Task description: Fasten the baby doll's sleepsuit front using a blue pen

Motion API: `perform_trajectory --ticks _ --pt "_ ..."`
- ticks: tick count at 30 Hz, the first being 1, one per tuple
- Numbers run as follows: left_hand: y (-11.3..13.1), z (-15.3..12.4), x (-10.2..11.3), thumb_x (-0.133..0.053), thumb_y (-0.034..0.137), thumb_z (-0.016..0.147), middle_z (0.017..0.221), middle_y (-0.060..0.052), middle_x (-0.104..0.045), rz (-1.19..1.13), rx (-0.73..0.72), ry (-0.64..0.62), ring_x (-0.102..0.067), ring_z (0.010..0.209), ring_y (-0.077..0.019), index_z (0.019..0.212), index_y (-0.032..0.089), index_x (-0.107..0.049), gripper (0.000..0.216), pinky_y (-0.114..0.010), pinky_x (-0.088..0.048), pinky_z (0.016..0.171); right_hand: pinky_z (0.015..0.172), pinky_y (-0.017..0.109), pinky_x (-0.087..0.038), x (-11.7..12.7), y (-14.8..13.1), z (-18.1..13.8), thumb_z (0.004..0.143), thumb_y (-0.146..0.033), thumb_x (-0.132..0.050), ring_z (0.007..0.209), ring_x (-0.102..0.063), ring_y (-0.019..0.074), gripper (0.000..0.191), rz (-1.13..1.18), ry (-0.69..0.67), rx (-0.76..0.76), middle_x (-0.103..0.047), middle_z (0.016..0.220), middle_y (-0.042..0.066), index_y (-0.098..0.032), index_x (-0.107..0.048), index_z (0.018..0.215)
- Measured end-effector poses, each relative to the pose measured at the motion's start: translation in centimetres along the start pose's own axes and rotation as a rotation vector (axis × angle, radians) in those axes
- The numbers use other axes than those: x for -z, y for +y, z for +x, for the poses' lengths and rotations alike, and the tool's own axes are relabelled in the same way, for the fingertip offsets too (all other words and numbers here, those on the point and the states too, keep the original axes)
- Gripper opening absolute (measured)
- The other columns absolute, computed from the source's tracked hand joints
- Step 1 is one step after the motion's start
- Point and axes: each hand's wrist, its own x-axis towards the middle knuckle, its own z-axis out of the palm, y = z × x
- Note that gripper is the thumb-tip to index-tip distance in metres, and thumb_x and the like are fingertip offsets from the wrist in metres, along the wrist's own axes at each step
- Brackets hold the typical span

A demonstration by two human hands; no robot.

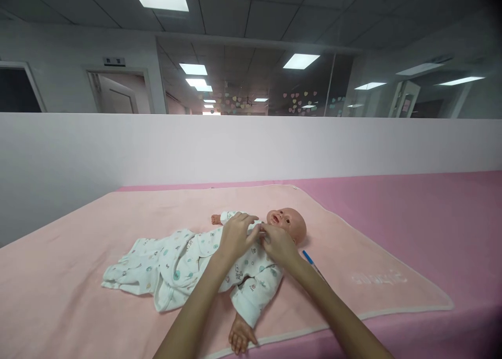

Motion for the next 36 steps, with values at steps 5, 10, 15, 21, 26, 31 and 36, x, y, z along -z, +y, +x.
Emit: perform_trajectory --ticks 5,10,15,21,26,31,36 --pt "-0.5 -0.9 -1.9 -0.039 0.033 0.082 0.101 -0.01 -0.059 0.116 -0.004 -0.183 -0.05 0.093 -0.0243 0.123 0.022 -0.041 0.043 -0.035 -0.032 0.08 0.052 0.022 -0.04 -1.8 1.0 0.3 0.061 -0.001 -0.039 0.061 -0.054 0.0124 0.026 0.097 0.004 0.04 -0.062 0.07 0.001 -0.018 -0.057 0.07" --pt "-1.6 -1.5 -2.3 -0.035 0.035 0.084 0.103 -0.007 -0.06 0.057 0.07 -0.197 -0.05 0.095 -0.0244 0.126 0.024 -0.036 0.044 -0.035 -0.032 0.081 0.062 0.025 -0.046 -2.2 1.6 -0.7 0.074 -0.015 -0.046 0.072 -0.059 0.015 0.019 0.084 0.144 -0.028 -0.064 0.083 0.003 -0.019 -0.059 0.087" --pt "-1.7 -1.6 -2.0 -0.036 0.027 0.083 0.113 -0.001 -0.056 0.006 0.069 -0.24 -0.048 0.101 -0.0217 0.125 0.028 -0.036 0.042 -0.035 -0.032 0.086 0.064 0.024 -0.046 -2.4 1.3 -1.1 0.077 -0.016 -0.043 0.068 -0.058 0.0136 0.02 0.079 0.242 -0.047 -0.064 0.079 0.003 -0.018 -0.059 0.089" --pt "-1.4 -1.6 -1.7 -0.035 0.026 0.083 0.115 0.003 -0.055 0.053 0.11 -0.274 -0.047 0.104 -0.0179 0.126 0.029 -0.035 0.043 -0.034 -0.034 0.09 0.064 0.023 -0.044 -2.5 1.0 -1.2 0.078 -0.018 -0.046 0.068 -0.057 0.0129 0.015 0.143 0.23 -0.102 -0.063 0.073 0.002 -0.018 -0.061 0.079" --pt "-1.4 -1.5 -1.8 -0.036 0.02 0.081 0.117 0.005 -0.053 0.017 0.073 -0.247 -0.049 0.101 -0.0157 0.123 0.031 -0.038 0.044 -0.032 -0.036 0.091 0.066 0.024 -0.043 -2.5 1.1 -1.0 0.077 -0.017 -0.048 0.07 -0.056 0.0132 0.012 0.183 0.181 -0.139 -0.063 0.076 0.001 -0.019 -0.06 0.076" --pt "-1.5 -1.5 -1.9 -0.036 0.015 0.079 0.116 0.006 -0.054 0.035 0.049 -0.245 -0.049 0.101 -0.0157 0.121 0.032 -0.04 0.045 -0.032 -0.037 0.089 0.065 0.023 -0.042 -2.5 1.1 -1.0 0.078 -0.018 -0.046 0.07 -0.056 0.013 0.013 0.181 0.139 -0.162 -0.063 0.075 0.001 -0.018 -0.06 0.077" --pt "-1.4 -1.4 -1.9 -0.037 0.017 0.08 0.111 0.004 -0.057 0.059 0.077 -0.259 -0.05 0.101 -0.0169 0.12 0.03 -0.041 0.043 -0.033 -0.037 0.088 0.066 0.023 -0.042 -2.8 1.2 -1.1 0.079 -0.019 -0.047 0.07 -0.056 0.0124 0.013 0.179 0.134 -0.172 -0.063 0.077 0.001 -0.018 -0.06 0.079"
